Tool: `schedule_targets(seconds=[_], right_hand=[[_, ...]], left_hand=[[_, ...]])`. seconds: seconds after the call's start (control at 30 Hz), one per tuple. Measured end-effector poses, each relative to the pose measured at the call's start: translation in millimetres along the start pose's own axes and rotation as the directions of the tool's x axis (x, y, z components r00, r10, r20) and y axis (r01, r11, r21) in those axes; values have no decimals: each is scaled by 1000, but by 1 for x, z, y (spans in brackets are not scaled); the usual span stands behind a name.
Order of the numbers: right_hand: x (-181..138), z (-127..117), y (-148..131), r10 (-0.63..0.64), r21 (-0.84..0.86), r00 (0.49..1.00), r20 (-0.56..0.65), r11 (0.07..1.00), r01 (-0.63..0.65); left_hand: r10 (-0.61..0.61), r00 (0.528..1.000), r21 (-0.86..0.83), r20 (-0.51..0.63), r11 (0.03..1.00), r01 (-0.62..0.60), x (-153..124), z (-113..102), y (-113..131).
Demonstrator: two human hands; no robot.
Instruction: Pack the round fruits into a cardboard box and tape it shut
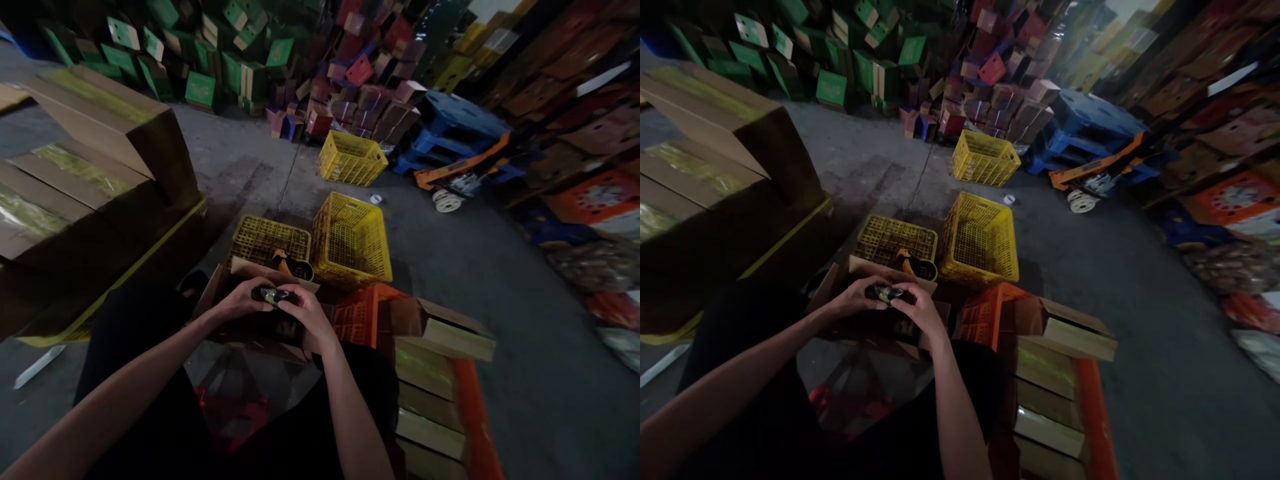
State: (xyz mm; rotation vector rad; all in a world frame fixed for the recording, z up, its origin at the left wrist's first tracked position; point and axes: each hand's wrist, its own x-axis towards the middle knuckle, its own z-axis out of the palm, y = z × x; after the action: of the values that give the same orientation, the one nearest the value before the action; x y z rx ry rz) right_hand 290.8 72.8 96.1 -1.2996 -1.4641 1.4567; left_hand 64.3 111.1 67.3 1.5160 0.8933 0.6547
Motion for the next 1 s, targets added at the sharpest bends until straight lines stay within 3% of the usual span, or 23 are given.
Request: schedule_targets(seconds=[0.13, 0.23, 0.37, 0.43, 0.53, 0.63, 0.77, 0.9, 1.0], right_hand=[[3, 2, 9, 30, -38, 998, -49, 999, -32], [2, 3, 16, 111, 40, 993, -51, 993, -109], [-3, 7, 25, 217, 104, 975, -33, 971, -213], [-4, 12, 30, 235, 84, 972, -12, 969, -233], [-2, 20, 37, 199, -135, 980, 8, 971, -196], [0, 27, 40, 113, -400, 991, 75, 913, -74], [2, 29, 37, 49, -503, 981, 185, 863, 52], [2, 28, 34, 154, -569, 943, 294, 821, 43], [2, 27, 35, 242, -627, 923, 300, 779, 0]], left_hand=[[-2, 1000, 86, 14, 996, 1, 0, 3, -4], [-45, 998, 52, 50, 998, 43, 1, 1, -2], [-69, 978, 71, -196, 994, 84, 7, -11, -8], [-94, 961, 136, -261, 982, 133, 10, -17, -17], [-143, 969, 164, -203, 970, 178, 12, -18, -35], [-183, 968, 196, -172, 957, 216, 10, -13, -51], [-198, 973, 269, -118, 937, 223, 3, -7, -62], [-218, 971, 359, -96, 902, 239, 0, -6, -63], [-246, 964, 434, -102, 861, 266, 1, -6, -61]])
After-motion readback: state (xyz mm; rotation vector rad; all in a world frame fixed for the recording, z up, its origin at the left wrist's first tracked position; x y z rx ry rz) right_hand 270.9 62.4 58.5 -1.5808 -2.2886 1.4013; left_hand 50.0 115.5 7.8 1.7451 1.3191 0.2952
